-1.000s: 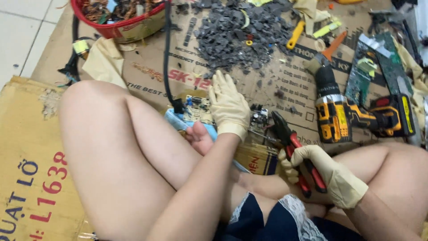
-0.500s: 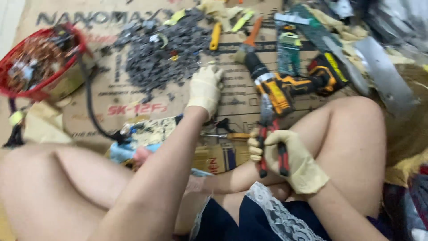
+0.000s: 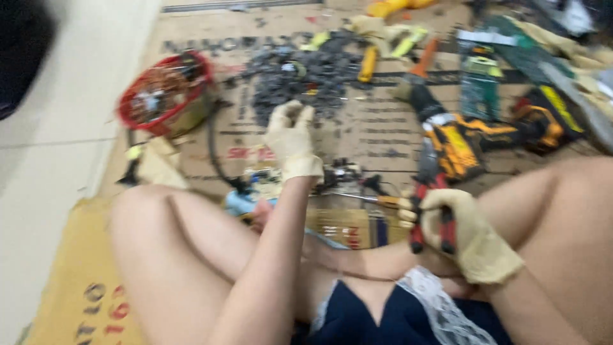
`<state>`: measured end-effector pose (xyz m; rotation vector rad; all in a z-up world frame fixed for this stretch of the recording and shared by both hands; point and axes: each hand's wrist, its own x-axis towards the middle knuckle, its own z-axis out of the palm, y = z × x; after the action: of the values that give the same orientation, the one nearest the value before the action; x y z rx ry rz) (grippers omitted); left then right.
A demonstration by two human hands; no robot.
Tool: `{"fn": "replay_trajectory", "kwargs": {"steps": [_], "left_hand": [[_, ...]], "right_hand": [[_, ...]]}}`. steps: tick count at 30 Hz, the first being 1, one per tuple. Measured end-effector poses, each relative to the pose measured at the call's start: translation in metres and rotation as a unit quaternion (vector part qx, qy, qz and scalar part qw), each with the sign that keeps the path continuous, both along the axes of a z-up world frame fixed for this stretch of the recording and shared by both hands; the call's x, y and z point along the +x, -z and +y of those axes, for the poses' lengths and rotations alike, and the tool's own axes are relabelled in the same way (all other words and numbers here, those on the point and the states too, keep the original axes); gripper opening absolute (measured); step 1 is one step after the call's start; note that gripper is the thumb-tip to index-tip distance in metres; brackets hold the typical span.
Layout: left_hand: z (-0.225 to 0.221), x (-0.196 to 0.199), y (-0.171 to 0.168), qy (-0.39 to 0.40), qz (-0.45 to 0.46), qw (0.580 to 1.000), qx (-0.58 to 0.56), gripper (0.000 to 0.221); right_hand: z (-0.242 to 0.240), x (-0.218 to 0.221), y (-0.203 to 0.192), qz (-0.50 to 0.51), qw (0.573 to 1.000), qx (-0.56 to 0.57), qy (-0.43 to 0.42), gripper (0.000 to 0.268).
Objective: Using pliers and other hand tools to remove components from a circuit board for scrapping or repair.
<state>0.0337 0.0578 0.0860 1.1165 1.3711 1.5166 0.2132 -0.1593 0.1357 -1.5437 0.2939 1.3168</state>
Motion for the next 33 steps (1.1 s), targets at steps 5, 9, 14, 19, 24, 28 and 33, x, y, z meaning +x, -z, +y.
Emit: {"fn": "replay_trajectory", "kwargs": {"steps": [5, 9, 14, 19, 24, 28, 33], "left_hand": [[0.023, -0.123, -0.112, -0.128, 0.018, 0.991, -0.025, 0.019], [0.105, -0.197, -0.103, -0.167, 0.081, 0.982, 0.013, 0.021], [0.076, -0.207, -0.051, -0.184, 0.373, 0.899, -0.14, 0.065], [0.005, -0.139, -0.011, -0.251, 0.47, 0.844, -0.061, 0.058], [-0.035, -0.065, 0.035, -0.129, 0.428, 0.88, 0.158, 0.053], [-0.03, -0.039, 0.055, 0.058, 0.521, 0.851, 0.043, 0.037], [-0.006, -0.005, 0.13, 0.021, 0.487, 0.866, 0.112, 0.041]], "right_hand": [[0.006, 0.015, 0.039, 0.092, 0.959, 0.222, -0.151, 0.036], [0.005, 0.016, 0.041, 0.097, 0.956, 0.233, -0.152, 0.035], [0.006, -0.017, 0.019, -0.068, 0.979, 0.111, -0.157, 0.027], [0.014, -0.052, -0.007, -0.35, 0.913, 0.037, -0.207, 0.046], [0.01, -0.04, 0.013, -0.515, 0.769, -0.05, -0.375, 0.025], [0.023, -0.037, -0.016, -0.561, 0.658, -0.1, -0.492, 0.035], [0.04, -0.023, -0.033, -0.611, 0.479, -0.156, -0.611, 0.036]]}}
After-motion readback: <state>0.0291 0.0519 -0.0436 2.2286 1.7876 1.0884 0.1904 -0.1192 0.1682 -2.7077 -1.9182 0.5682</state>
